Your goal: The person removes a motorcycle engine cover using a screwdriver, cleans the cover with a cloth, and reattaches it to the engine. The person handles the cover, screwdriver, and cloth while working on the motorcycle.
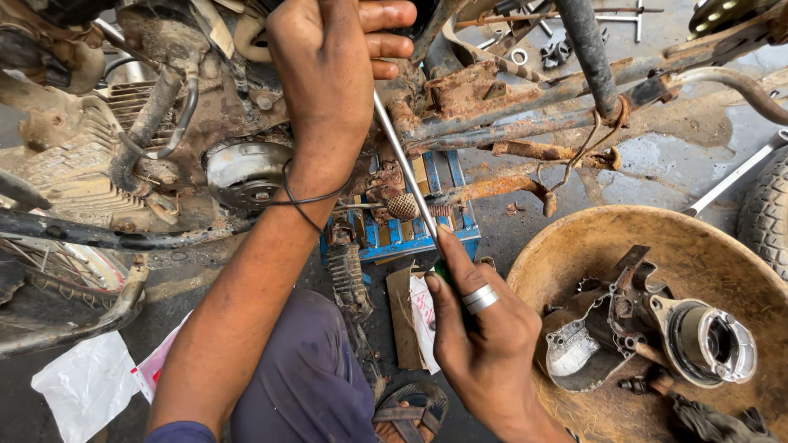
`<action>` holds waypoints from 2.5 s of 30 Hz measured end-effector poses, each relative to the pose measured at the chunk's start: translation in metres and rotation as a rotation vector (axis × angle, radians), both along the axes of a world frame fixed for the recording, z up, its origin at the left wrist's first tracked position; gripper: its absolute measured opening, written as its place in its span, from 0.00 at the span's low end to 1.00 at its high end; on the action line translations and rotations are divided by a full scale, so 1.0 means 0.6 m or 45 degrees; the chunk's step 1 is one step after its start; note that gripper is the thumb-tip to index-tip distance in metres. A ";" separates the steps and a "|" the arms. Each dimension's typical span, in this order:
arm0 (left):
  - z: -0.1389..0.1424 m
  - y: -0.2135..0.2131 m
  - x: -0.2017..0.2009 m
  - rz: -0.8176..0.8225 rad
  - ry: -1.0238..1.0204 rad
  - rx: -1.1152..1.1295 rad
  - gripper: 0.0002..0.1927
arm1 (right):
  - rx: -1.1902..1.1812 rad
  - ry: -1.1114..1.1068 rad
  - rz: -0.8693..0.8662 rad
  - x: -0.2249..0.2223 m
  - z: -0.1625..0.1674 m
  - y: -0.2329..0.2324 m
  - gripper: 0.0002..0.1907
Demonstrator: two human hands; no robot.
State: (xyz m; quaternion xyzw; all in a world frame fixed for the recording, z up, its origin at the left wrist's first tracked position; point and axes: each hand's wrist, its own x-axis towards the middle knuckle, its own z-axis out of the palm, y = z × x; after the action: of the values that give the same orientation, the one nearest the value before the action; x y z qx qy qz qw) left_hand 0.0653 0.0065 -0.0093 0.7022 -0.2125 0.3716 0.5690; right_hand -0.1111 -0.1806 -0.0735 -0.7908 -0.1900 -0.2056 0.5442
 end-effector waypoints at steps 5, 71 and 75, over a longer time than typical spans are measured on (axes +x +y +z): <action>0.003 -0.021 -0.052 0.059 0.270 -0.030 0.30 | 0.034 0.001 -0.006 0.007 -0.011 0.017 0.25; -0.257 0.143 -0.224 0.162 0.349 1.142 0.09 | 0.465 -0.368 -0.074 0.147 -0.201 -0.133 0.20; -0.193 0.122 -0.200 0.226 0.157 1.178 0.11 | 0.042 -0.404 -0.030 0.129 -0.209 -0.103 0.15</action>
State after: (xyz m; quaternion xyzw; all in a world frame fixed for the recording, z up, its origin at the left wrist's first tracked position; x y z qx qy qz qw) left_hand -0.0548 0.0796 -0.1250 0.9180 -0.2608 0.2428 0.1742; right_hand -0.0335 -0.2425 -0.1989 -0.7416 -0.2610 -0.3375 0.5177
